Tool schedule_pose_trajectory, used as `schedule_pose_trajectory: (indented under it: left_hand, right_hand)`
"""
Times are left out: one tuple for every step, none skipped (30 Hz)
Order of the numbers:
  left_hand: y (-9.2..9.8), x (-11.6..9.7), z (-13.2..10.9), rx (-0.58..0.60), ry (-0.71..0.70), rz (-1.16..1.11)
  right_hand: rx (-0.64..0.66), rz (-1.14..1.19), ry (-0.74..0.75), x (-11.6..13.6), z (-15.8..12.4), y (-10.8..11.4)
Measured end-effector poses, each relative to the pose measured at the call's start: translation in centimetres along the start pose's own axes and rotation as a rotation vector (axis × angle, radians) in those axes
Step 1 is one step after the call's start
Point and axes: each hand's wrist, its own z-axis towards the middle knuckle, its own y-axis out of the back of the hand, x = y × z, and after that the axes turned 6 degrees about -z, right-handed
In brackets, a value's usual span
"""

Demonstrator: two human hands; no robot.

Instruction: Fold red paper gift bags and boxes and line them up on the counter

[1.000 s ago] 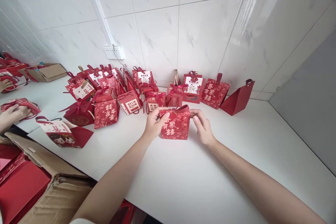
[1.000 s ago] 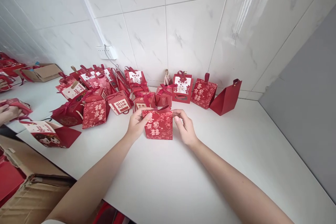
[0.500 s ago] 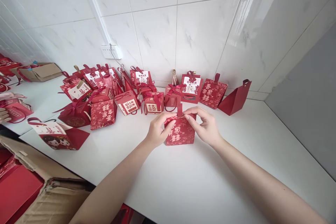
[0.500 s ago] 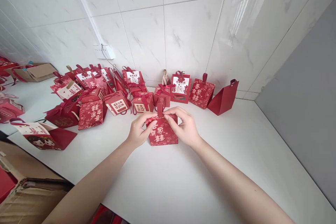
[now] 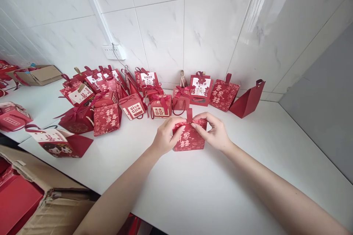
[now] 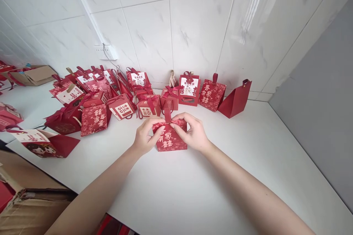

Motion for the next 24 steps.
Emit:
schedule_pose_trajectory:
  left_hand:
    - [0.0, 0.0, 0.0, 0.002, 0.002, -0.001]
    - [0.1, 0.1, 0.1, 0.007, 0.005, -0.002]
    - [0.1, 0.1, 0.1, 0.015, 0.009, -0.006]
    - [0.1, 0.2, 0.1, 0.023, 0.018, -0.012]
    - [0.1, 0.2, 0.2, 0.032, 0.034, -0.019]
    - [0.1, 0.2, 0.2, 0.04, 0.054, -0.025]
    - [0.0, 0.2, 0.3, 0.046, 0.078, -0.03]
    - [0.0, 0.1, 0.3, 0.05, 0.104, -0.033]
    - [-0.1, 0.0, 0.4, 0.051, 0.124, -0.035]
    - [-0.2, -0.1, 0.5, 0.052, 0.141, -0.035]
    - [-0.3, -0.3, 0.5, 0.048, 0.151, -0.035]
    - [-0.4, -0.4, 0.5, 0.039, 0.156, -0.033]
    - [-0.4, -0.6, 0.5, 0.026, 0.157, -0.029]
    - [-0.5, -0.7, 0.5, 0.011, 0.155, -0.024]
    - [-0.5, -0.7, 0.5, -0.004, 0.151, -0.019]
    - [-0.5, -0.8, 0.5, -0.018, 0.144, -0.016]
    - [-0.5, -0.7, 0.5, -0.031, 0.138, -0.016]
    - [-0.4, -0.7, 0.4, -0.04, 0.133, -0.022]
    - [-0.4, -0.6, 0.4, -0.049, 0.131, -0.032]
    - [-0.3, -0.5, 0.3, -0.058, 0.133, -0.045]
    - [-0.3, -0.4, 0.3, -0.069, 0.142, -0.061]
    - [-0.2, -0.3, 0.2, -0.081, 0.156, -0.078]
    - [-0.2, -0.2, 0.2, -0.095, 0.174, -0.094]
    - [-0.2, -0.1, 0.2, -0.11, 0.192, -0.108]
  right_hand:
    - [-0.001, -0.003, -0.004, 0.0, 0.0, 0.0]
    - [-0.001, -0.006, -0.005, 0.0, 0.0, 0.0]
    - [0.002, -0.011, -0.004, -0.1, -0.1, 0.0]
    - [0.007, -0.015, -0.002, -0.1, 0.0, 0.0]
    - [0.012, -0.019, 0.001, -0.2, 0.0, 0.0]
    - [0.018, -0.021, 0.005, -0.2, 0.0, 0.0]
    - [0.027, -0.025, 0.01, -0.2, 0.1, 0.0]
    - [0.036, -0.029, 0.013, -0.3, 0.1, 0.0]
    - [0.044, -0.036, 0.015, -0.3, 0.2, 0.1]
    - [0.049, -0.044, 0.015, -0.3, 0.2, 0.1]
    - [0.05, -0.054, 0.015, -0.3, 0.2, 0.1]
    - [0.049, -0.064, 0.015, -0.3, 0.2, 0.1]
    - [0.048, -0.076, 0.019, -0.3, 0.2, 0.0]
    - [0.047, -0.088, 0.031, -0.3, 0.1, 0.0]
    - [0.045, -0.101, 0.052, -0.3, 0.0, 0.0]
    - [0.041, -0.115, 0.086, -0.3, -0.1, -0.1]
    - [0.036, -0.127, 0.133, -0.4, -0.3, -0.2]
    - [0.033, -0.139, 0.186, -0.4, -0.4, -0.3]
    - [0.031, -0.149, 0.236, -0.5, -0.5, -0.4]
    - [0.031, -0.158, 0.275, -0.6, -0.6, -0.4]
    - [0.032, -0.164, 0.301, -0.6, -0.7, -0.5]
    - [0.032, -0.166, 0.311, -0.7, -0.7, -0.6]
    - [0.029, -0.165, 0.311, -0.7, -0.7, -0.7]
    - [0.021, -0.16, 0.307, -0.8, -0.8, -0.7]
